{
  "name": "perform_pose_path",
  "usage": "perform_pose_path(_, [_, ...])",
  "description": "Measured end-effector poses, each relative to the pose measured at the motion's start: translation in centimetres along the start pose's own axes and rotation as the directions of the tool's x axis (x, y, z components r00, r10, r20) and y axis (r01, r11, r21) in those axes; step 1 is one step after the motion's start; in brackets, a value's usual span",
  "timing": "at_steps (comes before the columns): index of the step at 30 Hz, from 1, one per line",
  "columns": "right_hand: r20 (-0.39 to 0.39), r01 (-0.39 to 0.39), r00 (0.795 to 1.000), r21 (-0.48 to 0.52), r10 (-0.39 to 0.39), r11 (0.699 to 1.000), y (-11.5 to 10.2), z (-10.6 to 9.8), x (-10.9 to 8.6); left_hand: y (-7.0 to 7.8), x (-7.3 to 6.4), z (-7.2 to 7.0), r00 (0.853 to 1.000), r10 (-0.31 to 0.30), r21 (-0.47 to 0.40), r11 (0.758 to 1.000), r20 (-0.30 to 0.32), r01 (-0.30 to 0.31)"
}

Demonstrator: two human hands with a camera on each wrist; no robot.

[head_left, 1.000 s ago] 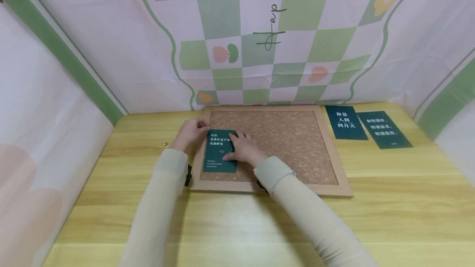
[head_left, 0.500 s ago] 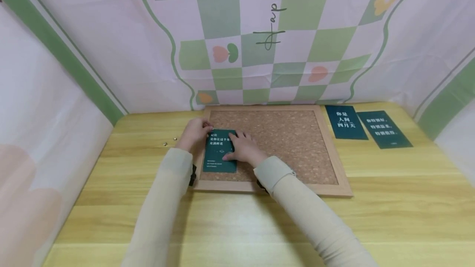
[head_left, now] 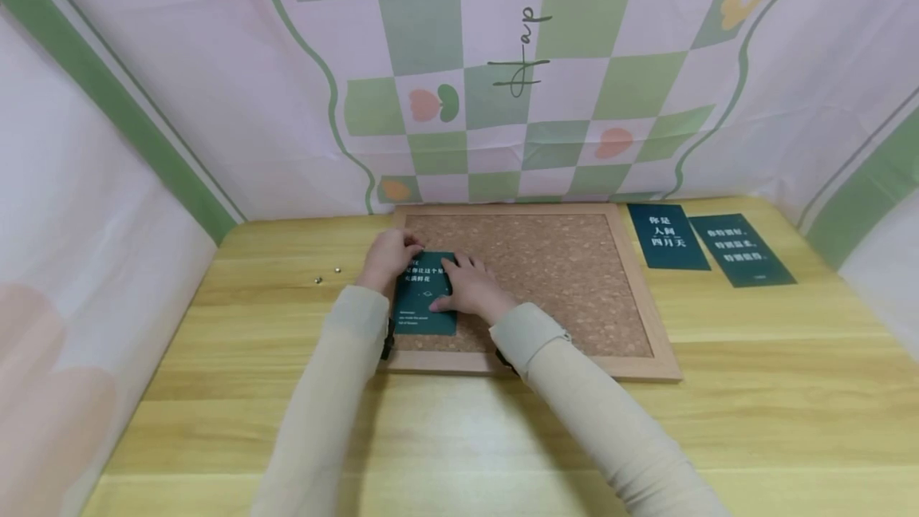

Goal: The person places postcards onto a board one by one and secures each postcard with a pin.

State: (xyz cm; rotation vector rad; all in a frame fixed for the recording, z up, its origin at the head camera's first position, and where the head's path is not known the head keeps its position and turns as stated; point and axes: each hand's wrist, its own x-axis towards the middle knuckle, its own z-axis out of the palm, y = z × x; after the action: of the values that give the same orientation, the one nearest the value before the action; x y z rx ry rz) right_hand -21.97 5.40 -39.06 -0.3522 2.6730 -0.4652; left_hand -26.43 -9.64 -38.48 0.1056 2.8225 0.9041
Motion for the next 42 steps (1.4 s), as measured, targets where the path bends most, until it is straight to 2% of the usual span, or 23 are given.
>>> perform_pose_path(7, [-0.002, -0.008, 1.0, 0.003, 0.008, 1.0, -0.1, 0.0, -0.1, 0.5, 0.1, 0.3, 0.998, -0.065, -0.034, 0.997, -0.006, 0.065])
perform_pose_path(20, [0.002, 0.002, 1.0, 0.006, -0.002, 1.0, 0.0, -0.1, 0.0, 0.3, 0.4, 0.8, 0.999, -0.039, 0.027, 0.999, -0.01, 0.039])
perform_pose_path(42, [-0.001, 0.015, 1.0, 0.004, -0.015, 1.0, 0.0, -0.1, -0.4, 0.8, 0.2, 1.1, 0.997, -0.063, 0.003, 0.998, 0.033, 0.063])
